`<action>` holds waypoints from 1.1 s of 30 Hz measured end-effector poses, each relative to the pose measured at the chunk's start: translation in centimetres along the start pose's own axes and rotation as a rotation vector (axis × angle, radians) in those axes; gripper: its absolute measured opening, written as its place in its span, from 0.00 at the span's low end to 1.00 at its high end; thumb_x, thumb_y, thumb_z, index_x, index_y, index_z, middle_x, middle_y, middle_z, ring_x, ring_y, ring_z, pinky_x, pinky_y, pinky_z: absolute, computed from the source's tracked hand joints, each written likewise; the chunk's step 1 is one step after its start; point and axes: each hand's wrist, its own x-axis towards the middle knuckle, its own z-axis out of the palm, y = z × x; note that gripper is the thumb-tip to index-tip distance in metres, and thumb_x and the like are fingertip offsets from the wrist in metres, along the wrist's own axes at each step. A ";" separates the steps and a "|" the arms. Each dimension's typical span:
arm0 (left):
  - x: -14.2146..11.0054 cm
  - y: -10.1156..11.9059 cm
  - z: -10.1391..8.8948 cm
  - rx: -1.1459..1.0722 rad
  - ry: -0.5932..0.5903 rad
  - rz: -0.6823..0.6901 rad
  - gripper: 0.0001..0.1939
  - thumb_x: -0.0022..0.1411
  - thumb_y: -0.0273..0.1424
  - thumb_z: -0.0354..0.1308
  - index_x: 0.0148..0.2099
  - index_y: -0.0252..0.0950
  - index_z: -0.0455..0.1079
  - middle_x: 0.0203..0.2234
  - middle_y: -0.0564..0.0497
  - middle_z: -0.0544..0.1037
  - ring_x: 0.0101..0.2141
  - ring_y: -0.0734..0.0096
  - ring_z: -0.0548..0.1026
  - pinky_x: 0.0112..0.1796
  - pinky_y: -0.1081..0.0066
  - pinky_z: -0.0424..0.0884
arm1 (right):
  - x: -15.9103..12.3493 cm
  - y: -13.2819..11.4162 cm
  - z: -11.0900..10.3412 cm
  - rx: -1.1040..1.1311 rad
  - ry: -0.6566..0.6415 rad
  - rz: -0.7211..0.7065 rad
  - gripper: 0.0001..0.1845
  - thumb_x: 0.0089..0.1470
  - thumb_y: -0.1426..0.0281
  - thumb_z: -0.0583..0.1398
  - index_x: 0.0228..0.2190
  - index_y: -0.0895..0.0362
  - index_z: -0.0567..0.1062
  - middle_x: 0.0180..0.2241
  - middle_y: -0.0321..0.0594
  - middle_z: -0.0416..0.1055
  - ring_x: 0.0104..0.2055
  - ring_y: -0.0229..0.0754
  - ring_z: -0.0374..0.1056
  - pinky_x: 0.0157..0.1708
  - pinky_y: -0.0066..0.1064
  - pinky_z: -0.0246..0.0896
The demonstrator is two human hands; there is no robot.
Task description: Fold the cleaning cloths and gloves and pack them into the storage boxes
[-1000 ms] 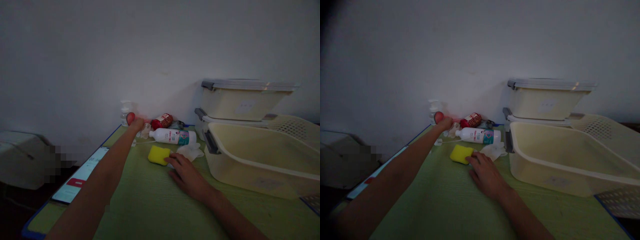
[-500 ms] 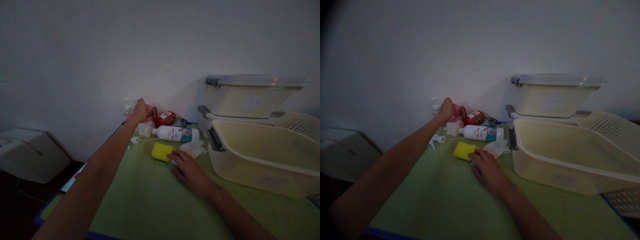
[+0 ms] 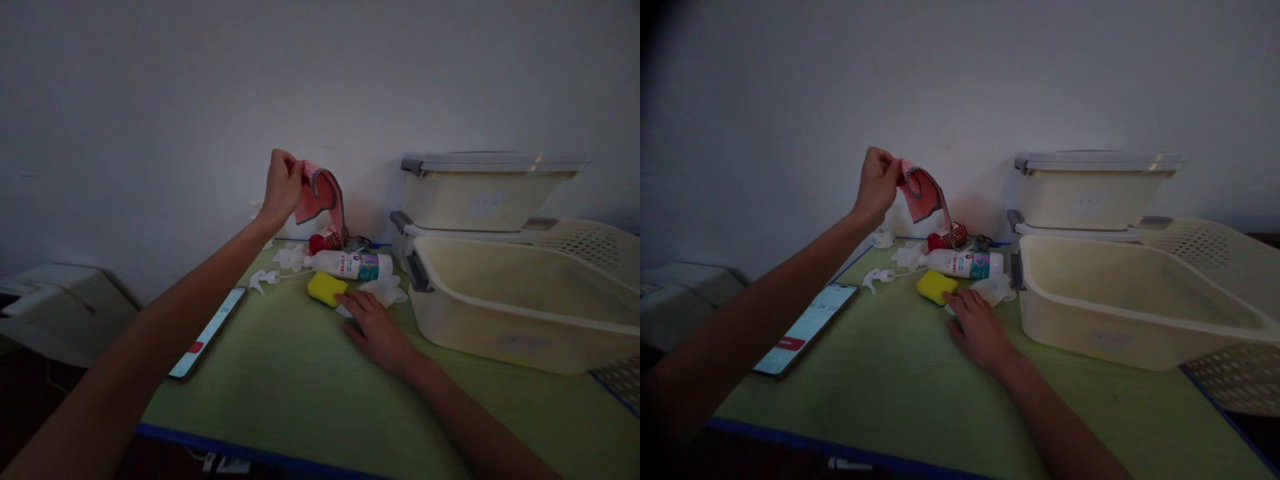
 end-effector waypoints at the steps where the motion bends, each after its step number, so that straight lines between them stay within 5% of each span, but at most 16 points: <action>1: -0.9 1.1 -0.3 -0.037 -0.036 -0.024 0.05 0.63 0.28 0.49 0.35 0.35 0.56 0.28 0.56 0.59 0.40 0.71 0.70 0.45 0.61 0.61 | 0.0 0.0 0.0 -0.008 0.012 0.001 0.26 0.52 0.75 0.55 0.54 0.62 0.62 0.51 0.53 0.63 0.54 0.49 0.57 0.53 0.46 0.56; 7: -9.9 5.0 -1.1 -0.199 -0.231 -0.247 0.08 0.59 0.27 0.53 0.30 0.38 0.56 0.23 0.57 0.61 0.28 0.74 0.67 0.34 0.73 0.62 | 0.0 0.4 0.5 -0.038 0.091 -0.048 0.26 0.51 0.73 0.57 0.53 0.60 0.63 0.52 0.54 0.61 0.56 0.54 0.55 0.52 0.51 0.55; 14: -17.8 1.3 -0.1 -0.255 -0.480 -0.411 0.05 0.56 0.33 0.50 0.31 0.40 0.56 0.22 0.57 0.61 0.24 0.73 0.61 0.27 0.73 0.59 | -0.1 1.4 1.2 0.142 0.201 -0.112 0.21 0.54 0.72 0.53 0.51 0.58 0.62 0.54 0.50 0.62 0.58 0.49 0.55 0.57 0.49 0.50; 18: -19.2 0.5 -0.4 -0.085 -0.640 -0.289 0.08 0.56 0.37 0.51 0.32 0.39 0.57 0.25 0.56 0.63 0.26 0.72 0.62 0.30 0.72 0.60 | 0.1 1.2 0.8 0.247 0.212 -0.113 0.20 0.55 0.67 0.53 0.50 0.56 0.63 0.51 0.46 0.65 0.54 0.45 0.60 0.56 0.43 0.53; 23: -20.2 0.7 -0.8 0.210 -0.804 -0.151 0.22 0.41 0.40 0.65 0.34 0.38 0.59 0.31 0.51 0.70 0.31 0.65 0.67 0.32 0.69 0.61 | 0.0 0.5 -0.2 0.276 0.239 -0.052 0.14 0.54 0.67 0.53 0.43 0.56 0.69 0.44 0.44 0.71 0.47 0.46 0.66 0.48 0.41 0.62; 29: -20.5 0.1 -0.5 0.399 -0.897 -0.031 0.05 0.52 0.31 0.56 0.32 0.37 0.63 0.30 0.49 0.73 0.31 0.64 0.71 0.31 0.69 0.63 | -0.2 0.4 -0.3 0.130 0.181 0.052 0.15 0.50 0.70 0.57 0.41 0.59 0.72 0.43 0.50 0.70 0.45 0.50 0.67 0.45 0.42 0.63; 33: -20.2 -0.7 -0.3 0.503 -0.869 0.022 0.04 0.53 0.29 0.53 0.33 0.35 0.64 0.32 0.47 0.73 0.34 0.63 0.71 0.35 0.67 0.65 | -0.4 0.4 -0.1 0.072 0.053 0.136 0.13 0.50 0.72 0.55 0.39 0.59 0.74 0.39 0.51 0.73 0.36 0.49 0.70 0.35 0.38 0.66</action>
